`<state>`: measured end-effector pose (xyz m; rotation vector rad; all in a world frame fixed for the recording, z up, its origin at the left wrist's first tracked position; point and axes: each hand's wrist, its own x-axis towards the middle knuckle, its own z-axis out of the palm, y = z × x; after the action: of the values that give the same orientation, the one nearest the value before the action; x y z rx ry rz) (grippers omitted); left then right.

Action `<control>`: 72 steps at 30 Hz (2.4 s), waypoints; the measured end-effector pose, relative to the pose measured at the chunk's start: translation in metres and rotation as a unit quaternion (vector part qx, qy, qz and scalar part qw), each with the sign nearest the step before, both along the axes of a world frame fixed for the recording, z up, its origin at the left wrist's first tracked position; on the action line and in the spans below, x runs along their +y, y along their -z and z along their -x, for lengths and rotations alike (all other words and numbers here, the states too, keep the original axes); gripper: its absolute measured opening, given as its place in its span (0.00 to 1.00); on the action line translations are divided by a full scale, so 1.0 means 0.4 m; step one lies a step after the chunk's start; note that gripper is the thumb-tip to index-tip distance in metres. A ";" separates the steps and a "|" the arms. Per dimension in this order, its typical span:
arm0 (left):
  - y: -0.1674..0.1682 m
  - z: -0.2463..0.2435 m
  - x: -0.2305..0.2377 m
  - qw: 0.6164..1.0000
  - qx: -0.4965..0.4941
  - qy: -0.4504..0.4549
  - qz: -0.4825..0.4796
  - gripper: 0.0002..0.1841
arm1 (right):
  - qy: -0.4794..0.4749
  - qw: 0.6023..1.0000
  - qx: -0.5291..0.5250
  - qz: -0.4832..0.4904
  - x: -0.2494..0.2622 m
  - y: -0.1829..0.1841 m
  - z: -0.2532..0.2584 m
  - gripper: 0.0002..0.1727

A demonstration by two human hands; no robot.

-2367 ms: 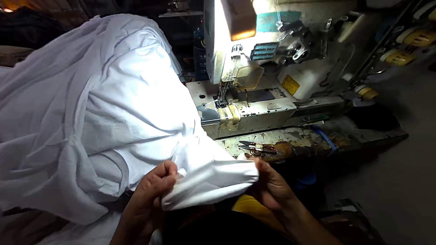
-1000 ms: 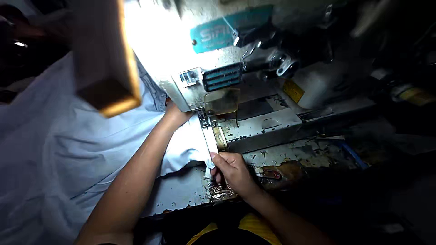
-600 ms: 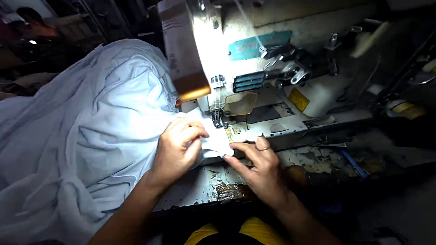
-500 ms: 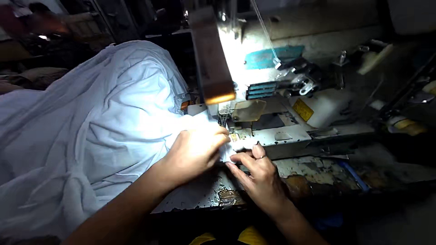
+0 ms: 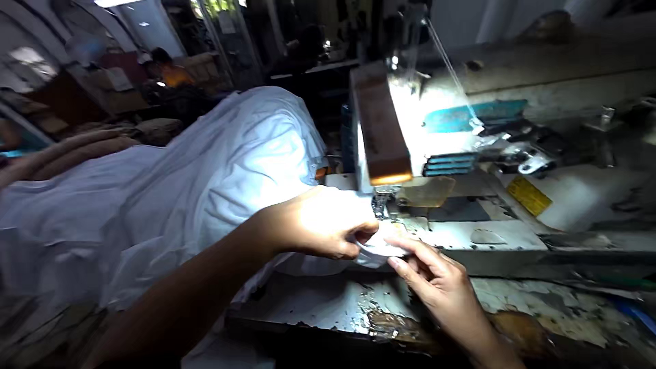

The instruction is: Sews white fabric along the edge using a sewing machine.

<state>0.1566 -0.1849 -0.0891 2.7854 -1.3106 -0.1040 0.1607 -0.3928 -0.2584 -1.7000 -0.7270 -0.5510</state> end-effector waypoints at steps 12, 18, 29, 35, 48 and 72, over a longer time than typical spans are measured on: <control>-0.034 0.105 -0.024 0.998 -0.067 0.006 -0.003 0.08 | -0.038 0.998 0.035 0.031 -0.014 -0.018 0.001 0.16; -0.029 0.097 -0.017 0.992 -0.125 0.016 -0.002 0.08 | -0.033 0.998 0.032 0.038 -0.005 -0.021 0.006 0.15; -0.063 0.015 -0.029 0.994 0.064 -0.070 -0.056 0.16 | -0.158 0.975 0.113 -0.108 0.008 -0.022 0.014 0.09; -0.072 0.036 -0.036 0.990 0.089 -0.095 -0.060 0.13 | -0.221 0.956 0.112 -0.158 0.033 -0.021 -0.009 0.07; -0.075 0.029 -0.013 0.994 0.000 -0.079 -0.069 0.16 | -0.226 0.947 0.169 -0.152 0.016 -0.026 0.001 0.11; -0.060 0.046 -0.008 0.989 0.051 -0.112 -0.084 0.12 | -0.203 0.945 0.192 -0.168 0.033 0.003 0.018 0.06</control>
<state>0.1382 -0.1880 -0.0651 2.9995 -1.0009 -0.3542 0.1534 -0.3797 -0.2595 -1.2405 -0.6315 -0.0410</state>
